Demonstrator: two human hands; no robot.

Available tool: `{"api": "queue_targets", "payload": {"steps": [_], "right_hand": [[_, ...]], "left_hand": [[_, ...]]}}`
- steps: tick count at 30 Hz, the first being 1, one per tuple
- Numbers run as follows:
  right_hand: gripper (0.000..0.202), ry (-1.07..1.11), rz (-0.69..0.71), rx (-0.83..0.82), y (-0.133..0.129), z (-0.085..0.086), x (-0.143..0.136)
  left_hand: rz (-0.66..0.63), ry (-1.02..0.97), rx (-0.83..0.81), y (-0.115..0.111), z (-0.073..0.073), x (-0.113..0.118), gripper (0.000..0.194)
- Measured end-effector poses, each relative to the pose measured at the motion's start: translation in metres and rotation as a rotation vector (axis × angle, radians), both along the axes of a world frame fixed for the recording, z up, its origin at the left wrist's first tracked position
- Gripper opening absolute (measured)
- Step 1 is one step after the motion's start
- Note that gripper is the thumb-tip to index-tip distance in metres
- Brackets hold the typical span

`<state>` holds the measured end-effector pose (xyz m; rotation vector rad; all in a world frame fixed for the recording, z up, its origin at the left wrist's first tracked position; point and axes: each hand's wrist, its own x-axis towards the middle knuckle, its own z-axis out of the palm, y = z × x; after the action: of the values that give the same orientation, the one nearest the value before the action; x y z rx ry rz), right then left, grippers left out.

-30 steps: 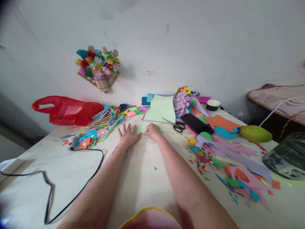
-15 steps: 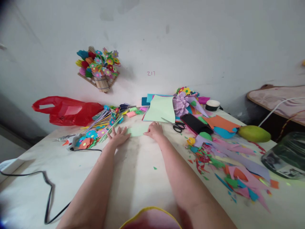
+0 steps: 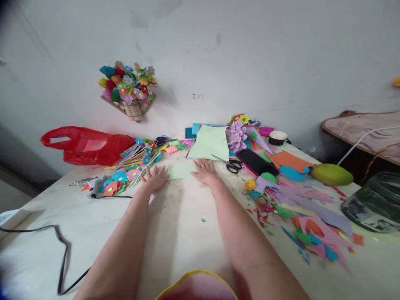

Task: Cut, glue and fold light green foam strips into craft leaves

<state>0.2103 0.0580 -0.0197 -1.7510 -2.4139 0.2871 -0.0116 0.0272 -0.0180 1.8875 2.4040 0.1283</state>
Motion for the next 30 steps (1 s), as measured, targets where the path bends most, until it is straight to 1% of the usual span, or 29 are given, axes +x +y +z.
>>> {"api": "queue_targets", "payload": {"steps": [3, 7, 12, 14, 16, 18, 20, 22, 24, 27, 30], "right_hand": [[0.06, -0.024, 0.002, -0.026, 0.0, -0.001, 0.0], [0.06, -0.056, 0.011, -0.054, 0.001, -0.002, 0.0], [0.06, -0.065, 0.009, -0.066, 0.001, 0.0, -0.001], [0.059, -0.064, 0.008, -0.065, 0.0, 0.0, -0.001], [0.059, -0.063, 0.006, -0.063, 0.0, 0.001, -0.002], [0.059, -0.062, 0.002, -0.059, 0.0, 0.0, -0.002], [0.059, -0.058, 0.0, -0.056, 0.0, 0.0, -0.002], [0.059, -0.053, -0.002, -0.054, 0.0, 0.0, -0.002], [0.059, -0.047, -0.007, -0.055, 0.0, 0.0, -0.002], [0.059, -0.04, -0.013, -0.055, -0.001, 0.001, -0.002], [0.059, -0.03, -0.015, -0.046, -0.002, 0.001, -0.002]], "left_hand": [[-0.003, -0.02, 0.033, -0.003, 0.003, 0.003, 0.055], [0.057, -0.104, 0.088, -0.006, 0.011, 0.006, 0.05], [0.117, -0.165, 0.248, -0.005, 0.015, 0.005, 0.041], [0.135, -0.178, 0.291, -0.004, 0.015, 0.003, 0.041], [0.148, -0.19, 0.313, -0.004, 0.014, 0.001, 0.046], [0.13, -0.199, 0.316, -0.004, 0.013, 0.0, 0.049], [0.087, -0.221, 0.308, -0.003, 0.012, -0.001, 0.048], [0.052, -0.276, 0.306, -0.002, 0.011, -0.002, 0.045], [0.044, -0.371, 0.33, 0.002, 0.009, -0.003, 0.041], [0.068, -0.545, 0.366, 0.006, 0.006, -0.003, 0.039], [0.103, -0.598, 0.372, 0.008, 0.007, 0.001, 0.034]]}}
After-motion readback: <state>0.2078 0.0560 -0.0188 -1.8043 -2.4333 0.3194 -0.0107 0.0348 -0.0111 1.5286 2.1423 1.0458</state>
